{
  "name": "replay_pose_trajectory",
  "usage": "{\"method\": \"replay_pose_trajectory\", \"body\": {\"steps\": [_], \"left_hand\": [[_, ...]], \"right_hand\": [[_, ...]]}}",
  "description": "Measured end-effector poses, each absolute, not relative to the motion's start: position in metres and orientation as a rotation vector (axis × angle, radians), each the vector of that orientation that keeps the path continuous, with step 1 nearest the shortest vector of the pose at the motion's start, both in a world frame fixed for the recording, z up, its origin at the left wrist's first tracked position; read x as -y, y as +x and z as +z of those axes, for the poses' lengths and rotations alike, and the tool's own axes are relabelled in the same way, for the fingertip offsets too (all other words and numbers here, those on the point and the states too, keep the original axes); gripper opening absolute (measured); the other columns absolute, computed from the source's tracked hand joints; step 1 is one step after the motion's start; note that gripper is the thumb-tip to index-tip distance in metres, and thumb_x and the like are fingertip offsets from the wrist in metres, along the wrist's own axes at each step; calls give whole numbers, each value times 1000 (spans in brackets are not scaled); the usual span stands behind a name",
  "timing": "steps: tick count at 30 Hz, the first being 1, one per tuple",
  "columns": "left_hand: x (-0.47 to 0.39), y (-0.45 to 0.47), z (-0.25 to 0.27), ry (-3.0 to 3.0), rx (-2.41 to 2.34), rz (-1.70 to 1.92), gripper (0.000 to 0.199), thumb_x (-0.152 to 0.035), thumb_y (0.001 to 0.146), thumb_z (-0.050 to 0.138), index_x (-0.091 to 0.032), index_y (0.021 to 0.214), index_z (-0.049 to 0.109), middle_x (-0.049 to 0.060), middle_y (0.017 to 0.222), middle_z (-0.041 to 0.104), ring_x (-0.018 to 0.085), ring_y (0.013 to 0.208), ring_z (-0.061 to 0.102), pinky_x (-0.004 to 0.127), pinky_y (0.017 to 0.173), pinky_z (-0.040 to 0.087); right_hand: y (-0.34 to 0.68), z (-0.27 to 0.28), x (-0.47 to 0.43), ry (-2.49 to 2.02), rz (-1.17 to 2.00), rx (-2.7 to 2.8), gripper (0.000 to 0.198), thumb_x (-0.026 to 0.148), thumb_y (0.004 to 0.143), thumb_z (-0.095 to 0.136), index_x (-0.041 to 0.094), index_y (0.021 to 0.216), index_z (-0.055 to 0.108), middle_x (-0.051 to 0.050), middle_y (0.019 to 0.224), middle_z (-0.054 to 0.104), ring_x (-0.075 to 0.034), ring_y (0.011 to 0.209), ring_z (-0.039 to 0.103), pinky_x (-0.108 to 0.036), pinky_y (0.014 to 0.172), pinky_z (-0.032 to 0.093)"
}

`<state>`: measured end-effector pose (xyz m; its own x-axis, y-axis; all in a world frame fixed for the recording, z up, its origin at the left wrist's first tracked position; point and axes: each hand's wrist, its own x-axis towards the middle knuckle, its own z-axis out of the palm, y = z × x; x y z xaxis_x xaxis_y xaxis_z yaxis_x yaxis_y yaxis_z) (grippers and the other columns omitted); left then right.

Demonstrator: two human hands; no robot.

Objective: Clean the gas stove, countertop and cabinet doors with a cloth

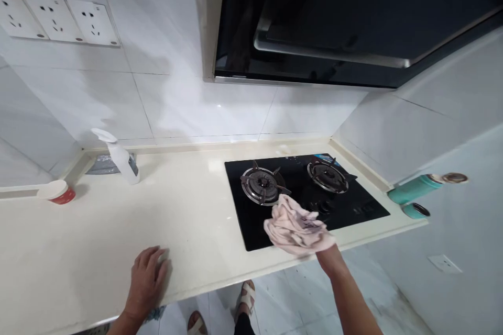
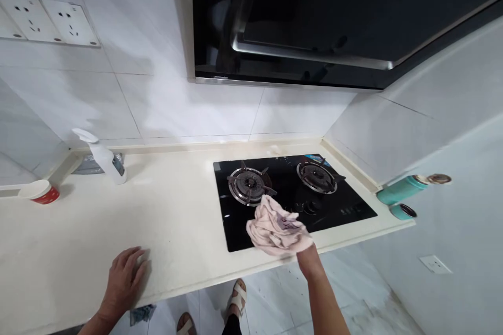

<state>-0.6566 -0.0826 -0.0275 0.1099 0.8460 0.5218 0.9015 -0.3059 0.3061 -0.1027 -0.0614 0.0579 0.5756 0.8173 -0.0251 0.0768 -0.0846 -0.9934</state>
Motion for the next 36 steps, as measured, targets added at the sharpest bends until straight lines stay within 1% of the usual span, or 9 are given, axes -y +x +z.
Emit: {"method": "replay_pose_trajectory", "body": {"steps": [4,8,11,15,22,29,33,35,36], "left_hand": [[90,-657,-27,-2256,1766,-1010,26,-33,97,52,-24,119,61,10,118,63,26,110,60,43,94,48],[105,-651,-23,-2218,1801,-946,27,-34,96,52,-25,119,62,10,120,64,27,111,60,41,92,48],[112,-644,-16,-2202,1844,-834,26,-38,95,52,-25,114,65,9,119,66,27,111,60,41,90,47],[114,-637,-8,-2193,1878,-740,26,-39,95,52,-25,109,68,9,118,67,28,114,58,41,91,45],[115,-635,-5,-2206,1896,-697,27,-42,94,52,-26,108,69,9,120,67,28,114,57,41,92,41],[116,-635,1,-2189,1906,-732,30,-45,93,52,-28,110,70,8,124,65,29,120,55,44,96,38],[115,-635,1,-2222,1909,-710,30,-45,94,51,-29,111,69,7,125,65,28,119,55,43,96,38],[114,-633,1,-2232,1904,-702,30,-45,95,51,-29,112,69,8,126,65,28,120,55,43,96,37],[114,-633,1,-2233,1902,-699,30,-44,95,51,-28,112,69,8,125,65,28,120,54,43,97,37]], "right_hand": [[-86,29,73,-1868,410,682,57,56,65,57,17,105,66,-16,110,63,-36,108,55,-60,102,38],[-118,23,58,-1919,336,1086,67,63,78,51,21,130,60,-16,135,55,-34,126,48,-52,109,36],[-161,23,17,-2148,352,1472,76,69,85,45,27,148,45,-13,156,36,-37,143,32,-58,113,29],[-201,20,-27,-2444,318,1536,83,70,80,56,27,150,44,-13,163,22,-47,148,14,-68,114,14],[-269,24,6,-2223,101,1726,45,45,87,59,25,126,64,-15,144,47,-43,129,37,-62,101,31],[-370,21,99,-1374,686,1938,38,20,65,71,27,103,66,-4,110,62,-28,109,52,-46,97,42],[-326,51,117,-1366,1100,1448,42,27,76,64,27,118,60,-5,117,64,-24,101,62,-40,88,53],[-270,68,109,-1506,1097,1243,47,38,85,60,28,130,53,-6,120,65,-24,97,64,-41,84,55],[-238,74,101,-1564,1000,1207,52,43,85,62,28,133,50,-7,125,63,-24,103,64,-42,89,54]]}}
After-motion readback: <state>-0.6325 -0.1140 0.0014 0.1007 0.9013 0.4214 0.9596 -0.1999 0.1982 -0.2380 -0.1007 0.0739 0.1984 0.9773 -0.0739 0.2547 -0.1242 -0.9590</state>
